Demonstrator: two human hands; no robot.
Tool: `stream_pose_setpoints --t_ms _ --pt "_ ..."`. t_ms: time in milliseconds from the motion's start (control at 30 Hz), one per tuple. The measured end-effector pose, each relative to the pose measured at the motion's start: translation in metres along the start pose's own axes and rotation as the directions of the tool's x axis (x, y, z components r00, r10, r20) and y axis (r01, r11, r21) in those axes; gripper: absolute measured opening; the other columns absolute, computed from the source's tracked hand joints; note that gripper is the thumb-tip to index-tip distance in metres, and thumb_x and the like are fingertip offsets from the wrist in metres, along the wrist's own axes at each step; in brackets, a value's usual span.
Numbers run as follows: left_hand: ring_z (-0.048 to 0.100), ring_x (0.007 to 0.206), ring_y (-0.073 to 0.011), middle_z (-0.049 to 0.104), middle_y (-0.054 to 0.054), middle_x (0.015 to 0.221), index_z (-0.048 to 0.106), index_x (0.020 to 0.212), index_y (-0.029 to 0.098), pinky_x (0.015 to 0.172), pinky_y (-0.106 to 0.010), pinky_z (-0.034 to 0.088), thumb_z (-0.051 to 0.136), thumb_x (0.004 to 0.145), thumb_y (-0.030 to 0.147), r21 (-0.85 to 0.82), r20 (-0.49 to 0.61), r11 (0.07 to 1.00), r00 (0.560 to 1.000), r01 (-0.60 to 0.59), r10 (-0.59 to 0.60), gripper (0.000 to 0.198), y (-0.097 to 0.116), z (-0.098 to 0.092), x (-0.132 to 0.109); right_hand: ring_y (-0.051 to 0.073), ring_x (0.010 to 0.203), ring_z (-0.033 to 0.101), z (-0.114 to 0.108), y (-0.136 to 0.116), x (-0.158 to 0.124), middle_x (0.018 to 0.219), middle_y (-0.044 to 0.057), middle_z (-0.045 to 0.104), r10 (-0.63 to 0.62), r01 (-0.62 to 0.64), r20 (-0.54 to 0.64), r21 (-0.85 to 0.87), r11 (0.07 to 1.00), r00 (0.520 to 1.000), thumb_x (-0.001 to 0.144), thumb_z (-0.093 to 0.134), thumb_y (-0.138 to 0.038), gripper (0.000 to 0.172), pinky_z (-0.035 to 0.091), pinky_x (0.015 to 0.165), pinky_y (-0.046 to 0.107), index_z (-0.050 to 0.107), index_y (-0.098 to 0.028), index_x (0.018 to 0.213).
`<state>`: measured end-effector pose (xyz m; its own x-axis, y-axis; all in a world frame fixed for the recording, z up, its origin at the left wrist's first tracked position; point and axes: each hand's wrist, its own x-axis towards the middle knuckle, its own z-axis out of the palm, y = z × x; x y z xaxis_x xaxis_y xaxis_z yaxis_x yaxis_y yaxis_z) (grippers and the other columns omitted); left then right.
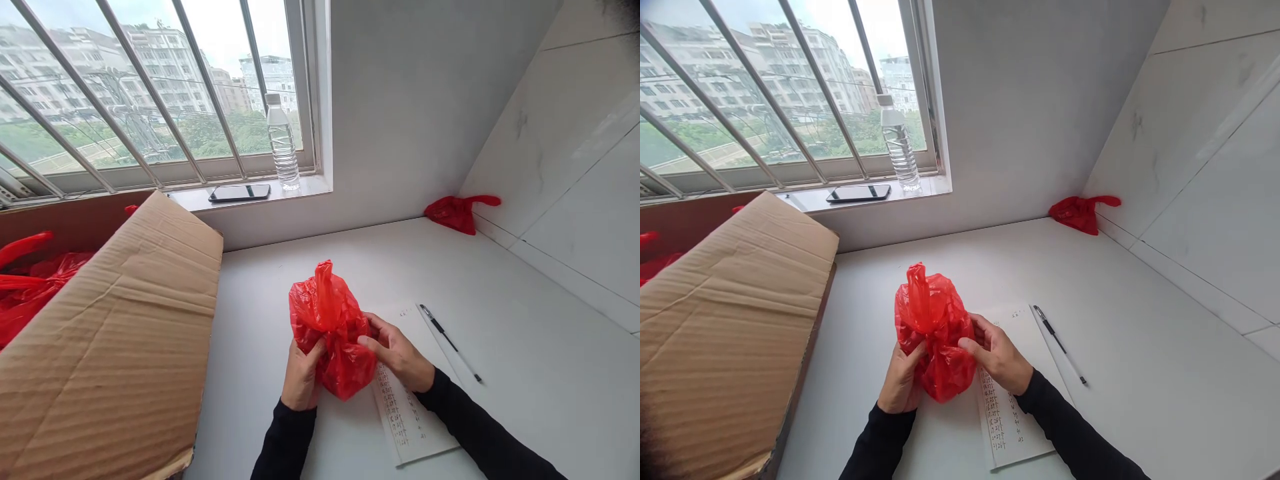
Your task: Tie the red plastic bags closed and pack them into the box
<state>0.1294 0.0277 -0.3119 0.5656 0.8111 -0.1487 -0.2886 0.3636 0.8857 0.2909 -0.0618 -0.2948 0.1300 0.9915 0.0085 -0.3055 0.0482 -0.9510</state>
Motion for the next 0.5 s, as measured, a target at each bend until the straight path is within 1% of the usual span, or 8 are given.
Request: stream_pose_setpoints --t_ms 33,100,133,200,300,367,400,500 --pt "0.07 0.102 -0.028 0.074 -0.009 0.112 0.064 0.114 0.021 0.091 -0.038 0.054 0.076 0.081 0.041 0.008 0.006 1.0 1.0 0.001 -0.001 0.041 -0.002 -0.001 0.001 0.022 0.107 0.064 0.0 0.002 0.0 0.118 0.008 0.068 -0.002 0.002 -0.001 -0.035 0.999 1.0 0.093 0.068 -0.04 0.037 0.051 0.096 0.036 0.063 -0.022 0.125" --pt "0.068 0.107 -0.0309 0.074 -0.011 0.112 0.066 0.11 0.018 0.094 -0.04 0.054 0.08 0.078 0.039 0.038 0.041 0.999 0.999 0.008 -0.01 0.04 -0.005 0.0 0.001 0.021 0.098 0.065 -0.002 0.007 0.0 0.108 0.007 0.07 -0.025 0.021 -0.053 -0.08 0.997 0.998 0.091 0.071 -0.04 0.03 0.052 0.088 0.033 0.068 -0.019 0.112" --pt "0.067 0.109 -0.0325 0.074 -0.012 0.113 0.066 0.11 0.017 0.096 -0.042 0.053 0.082 0.076 0.038 0.053 0.063 0.999 0.998 0.012 -0.016 0.043 -0.006 0.001 0.0 0.02 0.094 0.065 -0.004 0.009 0.0 0.104 0.006 0.071 -0.041 0.033 -0.092 -0.082 0.996 0.995 0.09 0.071 -0.04 0.027 0.053 0.085 0.032 0.068 -0.019 0.108" --pt "0.064 0.116 -0.0345 0.071 -0.014 0.12 0.065 0.116 0.016 0.101 -0.043 0.051 0.086 0.071 0.037 0.082 0.113 0.997 0.993 0.008 -0.017 0.054 -0.006 0.005 -0.001 0.018 0.089 0.064 -0.007 0.012 0.0 0.1 0.005 0.07 -0.068 0.059 -0.169 -0.061 0.996 0.983 0.091 0.071 -0.04 0.024 0.052 0.082 0.03 0.068 -0.02 0.103" --pt "0.06 0.122 -0.0336 0.066 -0.014 0.131 0.06 0.125 0.018 0.107 -0.045 0.047 0.089 0.068 0.037 0.094 0.155 0.995 0.988 -0.04 0.025 0.067 -0.004 0.01 -0.002 0.017 0.086 0.063 -0.009 0.012 -0.001 0.097 0.003 0.069 -0.077 0.077 -0.235 -0.011 0.997 0.969 0.093 0.069 -0.039 0.019 0.052 0.08 0.029 0.067 -0.021 0.1" --pt "0.062 0.119 -0.0322 0.067 -0.013 0.129 0.059 0.124 0.018 0.106 -0.044 0.047 0.09 0.066 0.034 0.088 0.12 0.994 0.992 -0.058 0.047 0.067 -0.004 0.01 -0.001 0.018 0.09 0.064 -0.008 0.009 -0.001 0.1 0.003 0.069 -0.067 0.069 -0.219 0.002 0.998 0.973 0.094 0.067 -0.038 0.02 0.052 0.083 0.029 0.067 -0.022 0.105" --pt "0.064 0.116 -0.0315 0.069 -0.013 0.126 0.059 0.121 0.018 0.104 -0.044 0.049 0.09 0.067 0.032 0.083 0.09 0.995 0.995 -0.057 0.05 0.064 -0.004 0.009 0.0 0.019 0.095 0.064 -0.008 0.008 -0.001 0.105 0.004 0.069 -0.06 0.063 -0.196 0.005 0.998 0.979 0.094 0.067 -0.037 0.022 0.052 0.086 0.03 0.066 -0.023 0.111" --pt "0.068 0.106 -0.0291 0.074 -0.011 0.112 0.063 0.112 0.016 0.096 -0.042 0.053 0.086 0.072 0.034 0.074 0.023 0.996 0.999 -0.044 0.042 0.049 -0.007 0.004 0.004 0.021 0.112 0.062 -0.005 0.004 0.0 0.123 0.005 0.067 -0.054 0.054 -0.097 -0.004 0.999 0.994 0.093 0.069 -0.035 0.036 0.049 0.1 0.035 0.061 -0.026 0.127"
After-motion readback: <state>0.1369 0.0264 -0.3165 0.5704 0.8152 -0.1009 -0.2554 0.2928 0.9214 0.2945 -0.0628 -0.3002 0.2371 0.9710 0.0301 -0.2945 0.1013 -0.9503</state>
